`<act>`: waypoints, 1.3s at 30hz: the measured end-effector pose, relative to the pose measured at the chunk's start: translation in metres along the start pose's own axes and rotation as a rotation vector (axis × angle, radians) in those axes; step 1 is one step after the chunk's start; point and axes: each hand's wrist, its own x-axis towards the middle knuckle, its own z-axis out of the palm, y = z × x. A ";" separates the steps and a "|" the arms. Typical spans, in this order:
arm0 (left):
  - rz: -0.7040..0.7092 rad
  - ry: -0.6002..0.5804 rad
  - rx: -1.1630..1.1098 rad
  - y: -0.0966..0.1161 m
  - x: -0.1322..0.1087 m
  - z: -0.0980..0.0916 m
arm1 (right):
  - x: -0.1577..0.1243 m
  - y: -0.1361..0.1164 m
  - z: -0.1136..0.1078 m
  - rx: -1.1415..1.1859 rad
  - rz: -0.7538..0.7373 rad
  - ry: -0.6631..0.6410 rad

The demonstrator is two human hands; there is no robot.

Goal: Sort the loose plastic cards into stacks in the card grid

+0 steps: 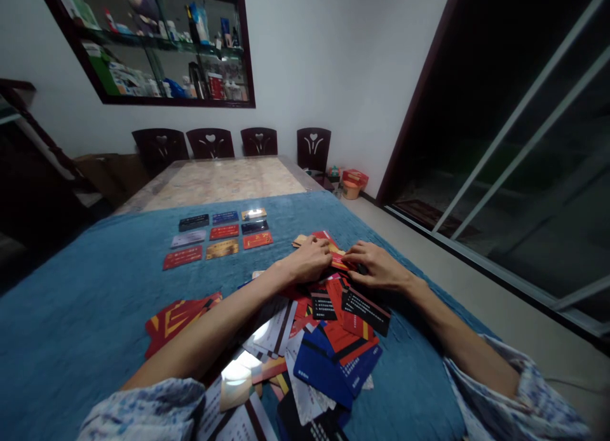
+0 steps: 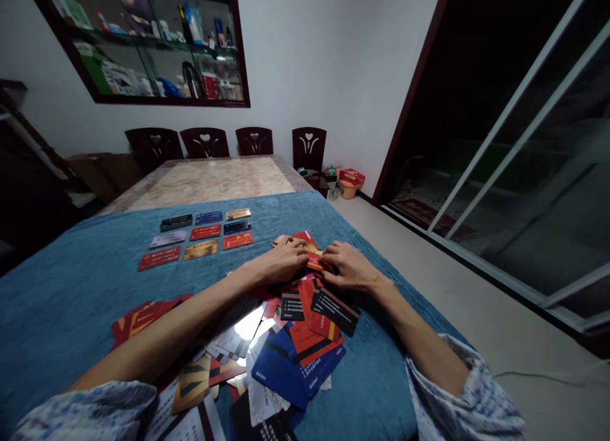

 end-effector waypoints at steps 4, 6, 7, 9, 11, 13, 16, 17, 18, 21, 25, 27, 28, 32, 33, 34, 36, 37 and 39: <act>0.087 0.049 0.140 0.003 0.000 -0.003 | -0.001 0.001 0.002 -0.011 -0.009 0.038; 0.109 0.063 0.181 0.003 0.001 -0.003 | -0.001 0.000 0.002 -0.004 -0.003 0.058; 0.114 0.066 0.192 0.004 0.001 -0.003 | -0.001 0.000 0.002 -0.001 0.000 0.066; 0.121 0.070 0.203 0.004 0.001 -0.004 | -0.001 -0.001 0.002 0.003 0.004 0.073; 0.132 0.066 0.205 0.004 0.000 -0.005 | -0.001 -0.003 0.001 0.010 -0.002 0.068; 0.137 0.058 0.193 0.003 -0.002 -0.007 | 0.000 -0.005 0.000 0.020 -0.007 0.066; 0.119 0.049 0.142 0.003 -0.006 -0.008 | 0.000 -0.007 0.000 0.025 -0.011 0.080; 0.106 0.051 0.118 0.003 -0.007 -0.009 | 0.000 -0.007 0.000 0.022 -0.009 0.089; 0.090 0.056 0.092 0.002 -0.008 -0.009 | -0.001 -0.007 0.000 0.019 -0.007 0.099; 0.031 0.078 0.014 0.002 -0.010 -0.009 | -0.001 -0.006 0.000 0.013 0.001 0.135; -0.104 0.099 -0.097 0.000 -0.011 -0.005 | -0.001 0.000 0.004 -0.001 0.020 0.195; -0.165 0.105 -0.153 -0.001 -0.010 -0.004 | -0.001 0.003 0.007 -0.002 0.030 0.224; -0.185 0.104 -0.181 -0.001 -0.010 -0.005 | -0.001 0.004 0.009 0.001 0.035 0.237; -0.210 0.093 -0.280 -0.002 -0.010 -0.007 | -0.002 0.007 0.014 0.031 0.082 0.264; -0.212 0.098 -0.298 -0.002 -0.010 -0.007 | -0.002 0.007 0.014 0.039 0.104 0.266; -0.215 0.105 -0.313 -0.002 -0.010 -0.007 | -0.002 0.007 0.015 0.049 0.126 0.268; -0.225 0.126 -0.336 -0.001 -0.009 -0.005 | -0.002 0.007 0.016 0.066 0.163 0.271; -0.233 0.138 -0.342 -0.001 -0.009 -0.004 | -0.002 0.007 0.017 0.074 0.173 0.273; -0.252 0.158 -0.339 -0.001 -0.009 -0.001 | -0.002 0.006 0.017 0.079 0.184 0.273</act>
